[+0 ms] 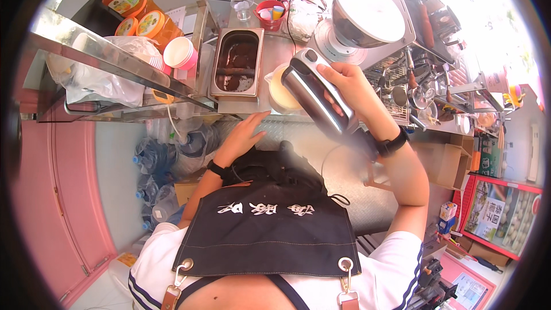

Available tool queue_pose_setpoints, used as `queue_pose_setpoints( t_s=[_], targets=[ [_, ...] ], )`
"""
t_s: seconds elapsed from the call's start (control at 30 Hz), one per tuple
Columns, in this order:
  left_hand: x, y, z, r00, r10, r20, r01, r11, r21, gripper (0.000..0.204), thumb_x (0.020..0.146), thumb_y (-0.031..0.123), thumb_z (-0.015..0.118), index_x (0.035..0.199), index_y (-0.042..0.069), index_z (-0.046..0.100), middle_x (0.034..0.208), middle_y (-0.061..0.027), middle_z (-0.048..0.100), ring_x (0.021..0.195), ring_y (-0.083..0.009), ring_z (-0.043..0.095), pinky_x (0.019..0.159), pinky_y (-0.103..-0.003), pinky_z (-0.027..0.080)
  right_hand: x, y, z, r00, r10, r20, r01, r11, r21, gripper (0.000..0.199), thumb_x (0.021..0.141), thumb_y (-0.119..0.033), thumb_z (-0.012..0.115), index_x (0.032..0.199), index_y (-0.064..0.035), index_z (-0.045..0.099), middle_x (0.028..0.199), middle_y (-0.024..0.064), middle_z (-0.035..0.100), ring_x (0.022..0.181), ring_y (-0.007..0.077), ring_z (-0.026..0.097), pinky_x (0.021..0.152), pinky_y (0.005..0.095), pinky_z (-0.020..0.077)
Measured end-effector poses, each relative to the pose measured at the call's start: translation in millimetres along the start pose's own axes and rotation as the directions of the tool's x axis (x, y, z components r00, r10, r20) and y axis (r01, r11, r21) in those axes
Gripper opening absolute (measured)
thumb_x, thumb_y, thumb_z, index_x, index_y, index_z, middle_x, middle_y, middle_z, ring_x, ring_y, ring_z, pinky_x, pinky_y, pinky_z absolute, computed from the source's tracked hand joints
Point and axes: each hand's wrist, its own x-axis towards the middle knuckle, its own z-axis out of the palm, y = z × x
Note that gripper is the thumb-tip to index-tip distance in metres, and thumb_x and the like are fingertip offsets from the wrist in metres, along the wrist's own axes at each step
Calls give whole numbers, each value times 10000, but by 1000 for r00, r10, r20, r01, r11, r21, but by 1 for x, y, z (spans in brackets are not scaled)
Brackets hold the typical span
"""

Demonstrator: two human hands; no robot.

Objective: The person prepares a beverage by using a hand mixer to blend ingredients in a pitcher, rinsing the mixer in a sink, and then placing the covered pitcher into a refrigerator before cleaning the workstation.

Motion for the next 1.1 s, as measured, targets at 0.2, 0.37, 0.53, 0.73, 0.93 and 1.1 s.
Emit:
queue_pose_setpoints(
  t_s=[0.2, 0.37, 0.53, 0.73, 0.93, 1.1],
  targets=[
    [-3, 1, 0, 1000, -3, 11, 2, 999, 51, 519, 845, 118, 584, 1340, 102, 426, 1246, -145, 519, 1106, -375, 518, 916, -424, 444, 1, -1, 2, 995, -100, -15, 101, 995, 23, 334, 958, -310, 537, 907, 13, 606, 549, 2, 516, 343, 61, 419, 320, 215, 302],
    [-3, 0, -1, 1000, -18, 12, 17, 999, 46, 528, 841, 118, 590, 1343, 111, 426, 1251, -139, 518, 1112, -371, 514, 918, -420, 443, 10, 7, -5, 985, -161, -62, 145, 969, -201, 351, 954, -311, 546, 911, 32, 607, 544, 3, 518, 352, 62, 426, 328, 217, 314],
    [0, 12, -8, 1000, -11, 28, 11, 1000, -4, 560, 830, 114, 604, 1357, 115, 415, 1269, -138, 511, 1117, -372, 512, 927, -417, 440, 1, -2, -2, 1000, 11, 20, -9, 992, -125, 387, 953, -332, 541, 877, 41, 610, 569, 10, 526, 362, 74, 442, 334, 227, 331],
    [7, 16, -2, 999, 48, 15, -47, 999, -17, 648, 829, 122, 615, 1418, 131, 346, 1302, -157, 493, 1128, -379, 509, 938, -416, 434, 17, -3, 3, 991, -134, 13, 135, 983, -122, 385, 967, -335, 512, 851, 21, 601, 559, 7, 518, 363, 72, 438, 342, 236, 329],
    [11, 15, 3, 998, 0, 58, 1, 1000, -24, 764, 832, 139, 626, 1478, 157, 217, 1321, -153, 498, 1136, -384, 508, 946, -419, 429, 13, -7, -1, 994, -112, 13, 109, 929, -353, 383, 957, -315, 527, 831, 39, 603, 553, 10, 524, 383, 80, 470, 348, 236, 343],
    [10, 7, 11, 997, 2, 71, 2, 998, -62, 865, 832, 150, 634, 1503, 181, 89, 1342, -138, 494, 1123, -383, 523, 944, -428, 431, 1, -17, 7, 995, -43, 88, 62, 970, -233, 376, 969, -323, 513, 881, 29, 608, 557, 2, 509, 382, 75, 453, 359, 227, 347]
  ],
)
